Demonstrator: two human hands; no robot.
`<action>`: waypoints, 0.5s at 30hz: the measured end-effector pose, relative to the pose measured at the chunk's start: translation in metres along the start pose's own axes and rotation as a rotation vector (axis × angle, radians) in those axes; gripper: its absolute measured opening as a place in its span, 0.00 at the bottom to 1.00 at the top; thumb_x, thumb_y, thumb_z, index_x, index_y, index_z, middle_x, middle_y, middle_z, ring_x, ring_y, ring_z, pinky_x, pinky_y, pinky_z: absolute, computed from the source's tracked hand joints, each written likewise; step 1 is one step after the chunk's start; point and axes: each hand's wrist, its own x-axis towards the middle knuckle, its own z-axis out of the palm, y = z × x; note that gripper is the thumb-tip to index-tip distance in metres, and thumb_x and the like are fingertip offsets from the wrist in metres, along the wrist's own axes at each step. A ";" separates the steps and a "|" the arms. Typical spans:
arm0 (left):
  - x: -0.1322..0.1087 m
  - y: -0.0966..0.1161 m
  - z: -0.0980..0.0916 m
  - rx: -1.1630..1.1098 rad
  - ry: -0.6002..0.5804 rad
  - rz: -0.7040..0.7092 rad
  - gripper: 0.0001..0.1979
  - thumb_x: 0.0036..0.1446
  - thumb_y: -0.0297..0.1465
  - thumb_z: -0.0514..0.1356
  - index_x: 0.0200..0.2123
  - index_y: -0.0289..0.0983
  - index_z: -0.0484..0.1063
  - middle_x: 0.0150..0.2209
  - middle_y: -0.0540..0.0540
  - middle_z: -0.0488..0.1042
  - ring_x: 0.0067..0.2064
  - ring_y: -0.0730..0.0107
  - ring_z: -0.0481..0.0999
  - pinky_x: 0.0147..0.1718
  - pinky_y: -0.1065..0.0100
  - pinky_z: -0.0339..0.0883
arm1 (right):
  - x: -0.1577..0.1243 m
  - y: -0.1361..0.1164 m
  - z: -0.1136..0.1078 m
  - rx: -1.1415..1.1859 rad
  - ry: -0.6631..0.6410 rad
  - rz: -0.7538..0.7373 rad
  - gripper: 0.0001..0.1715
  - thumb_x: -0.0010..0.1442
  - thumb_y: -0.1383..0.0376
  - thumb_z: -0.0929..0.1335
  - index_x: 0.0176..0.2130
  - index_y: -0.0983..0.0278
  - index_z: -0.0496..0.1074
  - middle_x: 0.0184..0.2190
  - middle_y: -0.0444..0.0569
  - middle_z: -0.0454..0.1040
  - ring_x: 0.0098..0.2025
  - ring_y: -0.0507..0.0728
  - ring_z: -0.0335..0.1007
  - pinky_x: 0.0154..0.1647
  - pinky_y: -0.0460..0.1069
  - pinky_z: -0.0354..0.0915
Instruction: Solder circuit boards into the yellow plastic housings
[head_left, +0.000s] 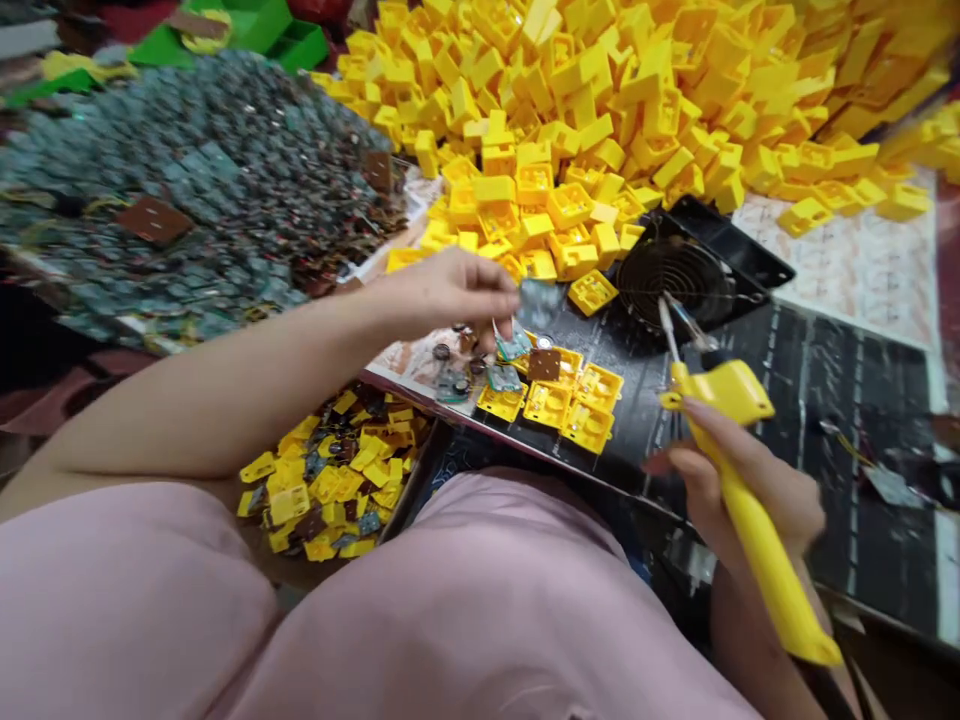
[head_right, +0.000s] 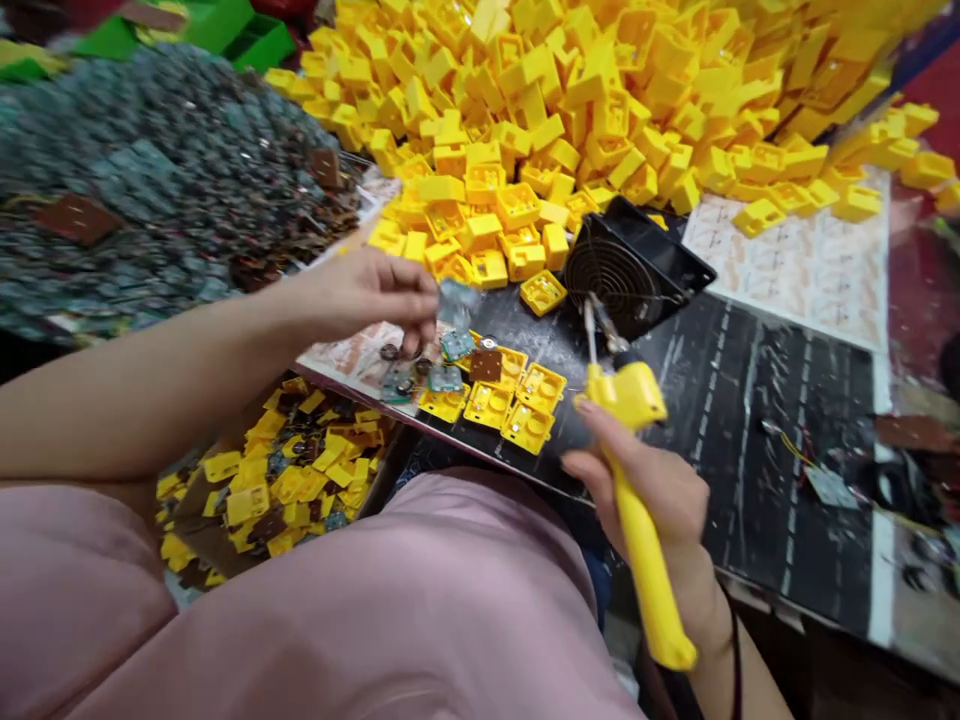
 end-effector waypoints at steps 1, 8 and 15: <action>0.000 0.001 0.020 0.049 -0.084 -0.001 0.22 0.57 0.53 0.73 0.32 0.41 0.76 0.26 0.49 0.80 0.25 0.67 0.77 0.31 0.62 0.70 | 0.005 -0.007 0.002 -0.029 -0.056 -0.049 0.27 0.71 0.65 0.78 0.65 0.49 0.81 0.35 0.42 0.88 0.29 0.60 0.87 0.29 0.48 0.84; -0.012 0.020 0.077 0.464 -0.102 0.270 0.14 0.63 0.37 0.60 0.44 0.39 0.84 0.36 0.48 0.85 0.33 0.69 0.80 0.36 0.68 0.70 | 0.020 -0.021 0.025 0.027 -0.089 -0.031 0.11 0.72 0.65 0.77 0.52 0.55 0.77 0.41 0.41 0.88 0.38 0.54 0.88 0.44 0.45 0.83; -0.043 -0.008 0.104 -0.021 0.320 0.313 0.20 0.63 0.33 0.70 0.58 0.47 0.79 0.65 0.40 0.78 0.50 0.62 0.85 0.46 0.61 0.83 | 0.004 -0.021 0.030 -0.112 0.161 -0.062 0.13 0.70 0.69 0.78 0.49 0.56 0.75 0.33 0.39 0.84 0.28 0.53 0.83 0.33 0.46 0.81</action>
